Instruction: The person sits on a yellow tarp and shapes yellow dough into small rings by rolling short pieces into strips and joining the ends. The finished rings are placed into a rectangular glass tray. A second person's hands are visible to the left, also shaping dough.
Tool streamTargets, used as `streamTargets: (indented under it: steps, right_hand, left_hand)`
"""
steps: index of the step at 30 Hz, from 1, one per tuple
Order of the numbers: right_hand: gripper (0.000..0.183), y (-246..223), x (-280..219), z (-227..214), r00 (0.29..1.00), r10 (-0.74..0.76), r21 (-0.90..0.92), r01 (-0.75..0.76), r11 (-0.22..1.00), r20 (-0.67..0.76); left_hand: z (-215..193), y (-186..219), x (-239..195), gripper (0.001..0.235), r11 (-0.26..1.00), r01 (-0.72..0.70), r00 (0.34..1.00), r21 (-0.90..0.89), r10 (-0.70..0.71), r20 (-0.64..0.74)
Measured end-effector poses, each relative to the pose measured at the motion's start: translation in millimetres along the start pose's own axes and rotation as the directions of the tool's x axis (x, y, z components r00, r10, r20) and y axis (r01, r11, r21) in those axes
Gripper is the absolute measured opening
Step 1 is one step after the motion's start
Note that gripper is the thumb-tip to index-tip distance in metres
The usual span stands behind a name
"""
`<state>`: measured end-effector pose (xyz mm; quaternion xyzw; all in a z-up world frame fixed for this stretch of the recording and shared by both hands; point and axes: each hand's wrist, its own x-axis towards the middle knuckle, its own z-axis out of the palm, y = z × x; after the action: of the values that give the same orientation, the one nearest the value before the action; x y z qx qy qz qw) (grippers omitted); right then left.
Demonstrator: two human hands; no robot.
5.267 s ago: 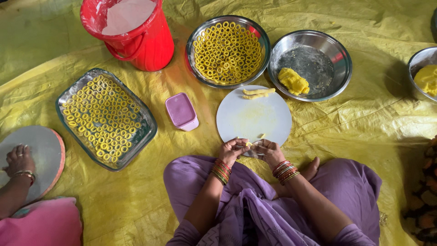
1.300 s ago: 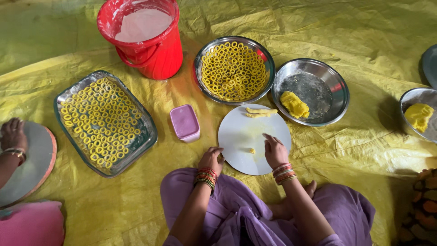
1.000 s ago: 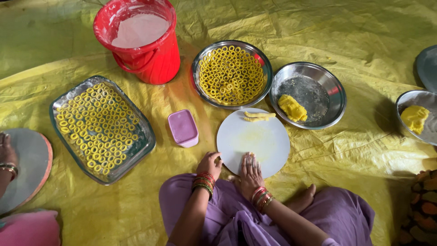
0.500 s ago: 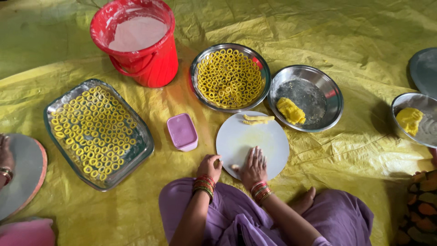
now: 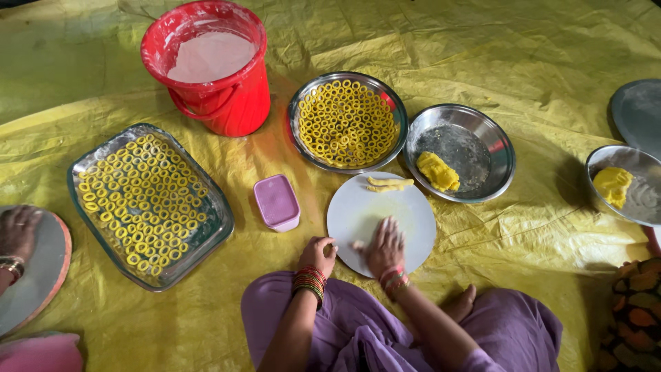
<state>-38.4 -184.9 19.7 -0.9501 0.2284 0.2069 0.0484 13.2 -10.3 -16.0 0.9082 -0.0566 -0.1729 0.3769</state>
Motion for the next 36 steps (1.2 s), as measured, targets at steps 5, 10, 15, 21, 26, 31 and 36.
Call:
streamTargets:
  steps: [5,10,15,21,26,31,36]
  right_hand:
    - [0.109,17.1,44.4,-17.7,0.983,0.127,0.168,-0.104,0.980,-0.135]
    - [0.104,2.4,-6.6,40.5,0.977,-0.175,0.017,0.178,0.984,-0.123]
    - [0.098,7.6,-47.4,64.5,0.912,-0.343,0.078,0.368,0.927,-0.223]
    - [0.097,-5.7,-9.5,35.3,0.967,-0.241,-0.108,0.232,0.967,-0.080]
    - [0.105,-2.4,34.9,7.1,0.977,-0.003,0.131,0.032,0.991,-0.215]
    - [0.103,-19.8,-17.1,42.9,0.983,-0.160,-0.147,0.147,0.978,-0.086]
    - [0.109,2.3,21.6,22.8,0.988,-0.037,-0.003,0.037,0.999,-0.150]
  left_hand:
    - [-0.3,-0.6,0.2,0.023,0.998,-0.066,0.997,-0.023,0.065,-0.050]
    - [-1.6,1.3,-1.5,0.022,1.000,-0.010,1.000,-0.022,0.010,-0.020]
    - [-1.9,1.2,-1.7,0.020,0.999,-0.037,0.998,-0.039,0.035,-0.044]
    - [-1.2,1.6,-0.4,0.020,0.999,-0.014,0.999,-0.036,0.013,-0.037]
    - [-2.0,-1.1,-2.4,0.019,0.999,-0.023,0.999,-0.037,0.021,-0.042]
    - [0.2,-1.3,0.2,0.019,1.000,-0.012,0.999,-0.025,0.011,-0.042]
    - [3.9,-3.3,0.6,0.019,0.998,-0.048,0.997,-0.038,0.046,-0.056]
